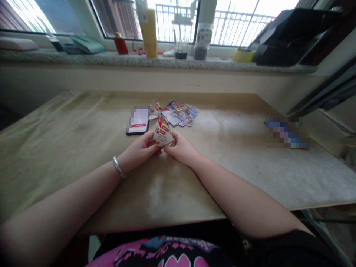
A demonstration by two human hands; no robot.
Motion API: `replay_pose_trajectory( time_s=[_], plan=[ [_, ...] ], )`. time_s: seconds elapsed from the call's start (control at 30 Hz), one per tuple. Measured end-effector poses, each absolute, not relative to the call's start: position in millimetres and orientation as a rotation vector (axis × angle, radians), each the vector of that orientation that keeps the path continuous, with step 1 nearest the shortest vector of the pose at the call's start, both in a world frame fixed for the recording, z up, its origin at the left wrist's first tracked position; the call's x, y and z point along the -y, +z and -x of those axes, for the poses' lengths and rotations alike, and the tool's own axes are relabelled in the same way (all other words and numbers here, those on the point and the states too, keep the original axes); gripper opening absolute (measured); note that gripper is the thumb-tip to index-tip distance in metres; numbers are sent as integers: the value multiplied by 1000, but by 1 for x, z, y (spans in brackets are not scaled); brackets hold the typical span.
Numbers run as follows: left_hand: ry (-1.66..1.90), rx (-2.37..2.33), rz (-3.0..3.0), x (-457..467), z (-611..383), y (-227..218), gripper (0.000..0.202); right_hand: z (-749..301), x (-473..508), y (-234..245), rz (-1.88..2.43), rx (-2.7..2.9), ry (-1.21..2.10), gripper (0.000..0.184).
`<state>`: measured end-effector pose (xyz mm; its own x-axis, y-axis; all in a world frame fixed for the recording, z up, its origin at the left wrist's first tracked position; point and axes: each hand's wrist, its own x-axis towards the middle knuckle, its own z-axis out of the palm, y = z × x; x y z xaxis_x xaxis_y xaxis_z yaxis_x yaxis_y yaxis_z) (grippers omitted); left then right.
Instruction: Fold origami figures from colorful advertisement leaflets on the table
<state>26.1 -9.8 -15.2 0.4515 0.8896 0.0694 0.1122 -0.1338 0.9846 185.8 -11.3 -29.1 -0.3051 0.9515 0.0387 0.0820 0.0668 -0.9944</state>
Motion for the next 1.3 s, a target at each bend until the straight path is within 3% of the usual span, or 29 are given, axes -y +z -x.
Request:
replay_pose_trajectory(
  time_s=[0.27,0.63,0.77,1.03,1.3],
  plan=[
    [876,-917,-1565,9,-26,-16,16,-186,10,-27,970,1507,1366,30],
    [882,-900,-1604,7,-26,-20,32,-190,10,-28,986,1484,1251,26],
    [862,-909,-1629,7,-25,-21,16,-191,9,-26,956,1485,1248,34],
    [1148,-790,-1571,3,-22,-21,30,-191,10,-28,920,1581,1227,34],
    [1196,-762,-1588,8,-23,-15,25,-191,16,-20,922,1529,1100,33]
  ],
)
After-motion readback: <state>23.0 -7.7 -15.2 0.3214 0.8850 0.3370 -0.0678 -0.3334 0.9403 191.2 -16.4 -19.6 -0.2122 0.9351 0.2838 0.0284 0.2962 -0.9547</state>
